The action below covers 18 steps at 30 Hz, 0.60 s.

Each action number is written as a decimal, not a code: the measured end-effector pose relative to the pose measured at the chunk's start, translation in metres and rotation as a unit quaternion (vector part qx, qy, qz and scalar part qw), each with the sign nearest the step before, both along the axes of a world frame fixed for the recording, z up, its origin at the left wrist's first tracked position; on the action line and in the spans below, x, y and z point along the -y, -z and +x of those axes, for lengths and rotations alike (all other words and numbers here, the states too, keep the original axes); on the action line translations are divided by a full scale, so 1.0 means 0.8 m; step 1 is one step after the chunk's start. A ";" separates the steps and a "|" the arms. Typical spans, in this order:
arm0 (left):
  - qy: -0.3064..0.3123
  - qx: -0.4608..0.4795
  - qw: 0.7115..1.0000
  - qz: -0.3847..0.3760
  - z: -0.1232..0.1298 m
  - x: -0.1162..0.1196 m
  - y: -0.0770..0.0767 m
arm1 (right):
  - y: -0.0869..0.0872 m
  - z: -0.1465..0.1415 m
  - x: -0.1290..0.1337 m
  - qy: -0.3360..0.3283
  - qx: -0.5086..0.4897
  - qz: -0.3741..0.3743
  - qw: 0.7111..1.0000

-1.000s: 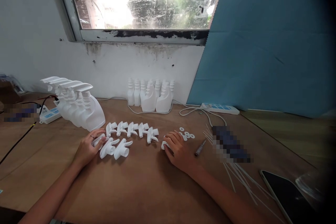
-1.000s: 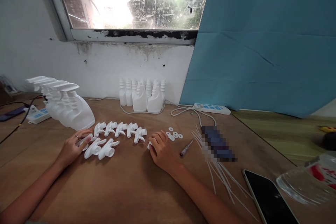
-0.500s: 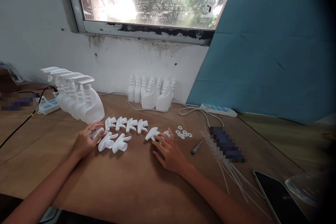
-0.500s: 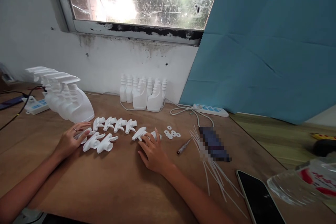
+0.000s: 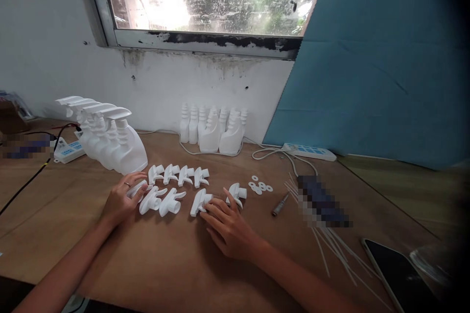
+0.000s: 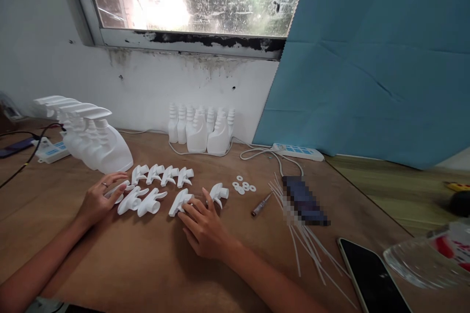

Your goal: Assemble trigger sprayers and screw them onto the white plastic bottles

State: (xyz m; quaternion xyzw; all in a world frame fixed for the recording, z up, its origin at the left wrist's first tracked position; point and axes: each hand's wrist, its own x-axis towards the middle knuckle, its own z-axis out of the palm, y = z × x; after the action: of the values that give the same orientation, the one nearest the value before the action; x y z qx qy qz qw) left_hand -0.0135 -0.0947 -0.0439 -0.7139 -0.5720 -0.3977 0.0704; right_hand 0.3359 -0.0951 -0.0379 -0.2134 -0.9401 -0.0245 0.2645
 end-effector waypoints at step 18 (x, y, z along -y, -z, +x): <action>0.474 -0.293 0.812 0.172 0.190 0.073 -0.015 | 0.008 0.096 -0.060 0.155 -0.052 -0.035 0.986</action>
State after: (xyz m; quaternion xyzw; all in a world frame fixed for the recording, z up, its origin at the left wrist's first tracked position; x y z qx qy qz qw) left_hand 0.1382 -0.1529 -0.0320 -0.9556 -0.0373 -0.2454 0.1587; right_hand 0.4130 -0.0472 -0.0444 -0.3663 -0.8810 -0.0212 0.2986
